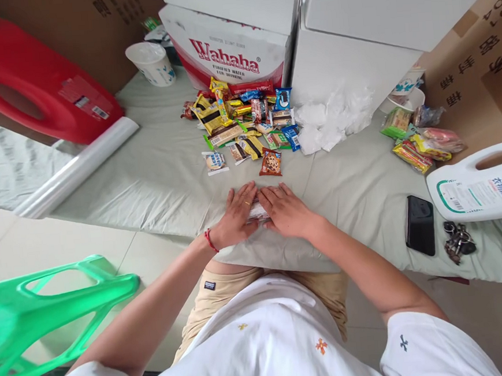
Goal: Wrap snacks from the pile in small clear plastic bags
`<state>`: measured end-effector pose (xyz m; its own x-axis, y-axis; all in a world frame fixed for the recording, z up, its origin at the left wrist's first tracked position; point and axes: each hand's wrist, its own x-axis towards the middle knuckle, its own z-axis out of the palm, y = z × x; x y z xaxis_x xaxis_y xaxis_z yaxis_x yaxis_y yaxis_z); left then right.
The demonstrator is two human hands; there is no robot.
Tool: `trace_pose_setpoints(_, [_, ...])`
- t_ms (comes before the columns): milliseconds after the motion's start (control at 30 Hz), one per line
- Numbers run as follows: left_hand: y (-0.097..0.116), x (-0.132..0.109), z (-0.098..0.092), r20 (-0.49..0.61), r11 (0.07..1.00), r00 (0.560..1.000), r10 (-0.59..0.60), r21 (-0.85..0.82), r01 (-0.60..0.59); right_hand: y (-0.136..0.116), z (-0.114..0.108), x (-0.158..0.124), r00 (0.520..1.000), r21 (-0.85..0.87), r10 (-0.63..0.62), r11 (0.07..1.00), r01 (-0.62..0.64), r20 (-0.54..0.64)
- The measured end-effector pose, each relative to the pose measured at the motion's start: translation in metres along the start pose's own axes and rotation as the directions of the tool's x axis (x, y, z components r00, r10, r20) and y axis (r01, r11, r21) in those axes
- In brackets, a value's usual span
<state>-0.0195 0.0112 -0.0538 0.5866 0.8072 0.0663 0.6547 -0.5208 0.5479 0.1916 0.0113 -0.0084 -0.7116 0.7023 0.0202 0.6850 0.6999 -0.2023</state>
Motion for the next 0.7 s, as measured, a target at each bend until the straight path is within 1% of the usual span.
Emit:
trace_pose_setpoints(100, [-0.004, -0.003, -0.002, 0.011, 0.999, 1.0, -0.001, -0.055, 0.001, -0.004, -0.002, 0.011, 0.999, -0.024, -0.035, 0.999, 0.036, 0.017])
trace_pose_setpoints(167, [-0.008, -0.004, -0.004, -0.015, 0.992, 1.0, -0.001, -0.125, -0.001, -0.006, -0.001, 0.019, 0.999, -0.05, -0.048, 0.998, 0.049, 0.023])
trace_pose_setpoints(200, [-0.009, -0.004, -0.005, -0.043, 0.979, 0.999, -0.002, -0.204, -0.007, -0.006, 0.001, 0.022, 0.998, -0.068, -0.054, 0.996, 0.056, 0.028])
trace_pose_setpoints(233, [-0.011, -0.004, -0.006, -0.083, 0.945, 0.996, -0.01, -0.327, -0.018, -0.006, 0.002, 0.024, 0.998, -0.085, -0.059, 0.994, 0.062, 0.035])
trace_pose_setpoints(267, [-0.011, -0.004, -0.008, -0.138, 0.875, 0.99, -0.031, -0.482, -0.04, -0.005, 0.003, 0.025, 0.997, -0.098, -0.059, 0.993, 0.063, 0.043])
trace_pose_setpoints(300, [-0.011, -0.005, -0.011, -0.198, 0.765, 0.978, -0.073, -0.64, -0.073, -0.005, 0.002, 0.026, 0.998, -0.102, -0.051, 0.993, 0.055, 0.049])
trace_pose_setpoints(333, [-0.01, -0.006, -0.014, -0.25, 0.625, 0.959, -0.137, -0.773, -0.112, -0.004, 0.0, 0.027, 0.998, -0.09, -0.031, 0.995, 0.035, 0.049])
trace_pose_setpoints(367, [-0.008, -0.008, -0.019, -0.283, 0.483, 0.934, -0.217, -0.863, -0.149, -0.003, -0.003, 0.026, 0.999, -0.056, 0.0, 0.998, 0.002, 0.035])
trace_pose_setpoints(400, [-0.006, -0.01, -0.023, -0.294, 0.359, 0.909, -0.297, -0.916, -0.179, -0.003, -0.009, 0.026, 0.999, 0.011, 0.04, 0.999, -0.04, 0.0])
trace_pose_setpoints(433, [-0.004, -0.013, -0.028, -0.284, 0.261, 0.887, -0.364, -0.945, -0.195, -0.005, -0.015, 0.024, 0.995, 0.121, 0.086, 0.989, -0.08, -0.052])
trace_pose_setpoints(467, [0.0, -0.016, -0.033, -0.258, 0.182, 0.874, -0.411, -0.963, -0.198, -0.008, -0.022, 0.023, 0.985, 0.278, 0.138, 0.955, -0.105, -0.102])
trace_pose_setpoints(500, [0.003, -0.019, -0.037, -0.222, 0.111, 0.873, -0.435, -0.975, -0.193, -0.012, -0.029, 0.021, 0.973, 0.471, 0.194, 0.875, -0.112, -0.128])
trace_pose_setpoints(533, [0.007, -0.022, -0.04, -0.183, 0.041, 0.88, -0.438, -0.982, -0.184, -0.019, -0.035, 0.019, 0.965, 0.67, 0.239, 0.734, -0.109, -0.105])
trace_pose_setpoints(567, [0.011, -0.024, -0.041, -0.14, -0.028, 0.896, -0.422, -0.986, -0.167, -0.027, -0.038, 0.017, 0.965, 0.839, 0.259, 0.532, -0.113, -0.034])
trace_pose_setpoints(600, [0.015, -0.026, -0.041, -0.09, -0.095, 0.917, -0.389, -0.986, -0.137, -0.037, -0.039, 0.015, 0.967, 0.945, 0.246, 0.297, -0.138, 0.064])
trace_pose_setpoints(633, [0.019, -0.028, -0.039, -0.04, -0.156, 0.937, -0.347, -0.983, -0.1, -0.046, -0.038, 0.014, 0.964, 0.98, 0.206, 0.068, -0.185, 0.168])
trace_pose_setpoints(667, [0.024, -0.029, -0.036, 0.01, -0.206, 0.952, -0.306, -0.977, -0.056, -0.055, -0.034, 0.014, 0.954, 0.964, 0.16, -0.123, -0.236, 0.254])
trace_pose_setpoints(700, [0.028, -0.029, -0.032, 0.06, -0.246, 0.961, -0.271, -0.969, -0.009, -0.063, -0.028, 0.013, 0.94, 0.925, 0.128, -0.263, -0.275, 0.316])
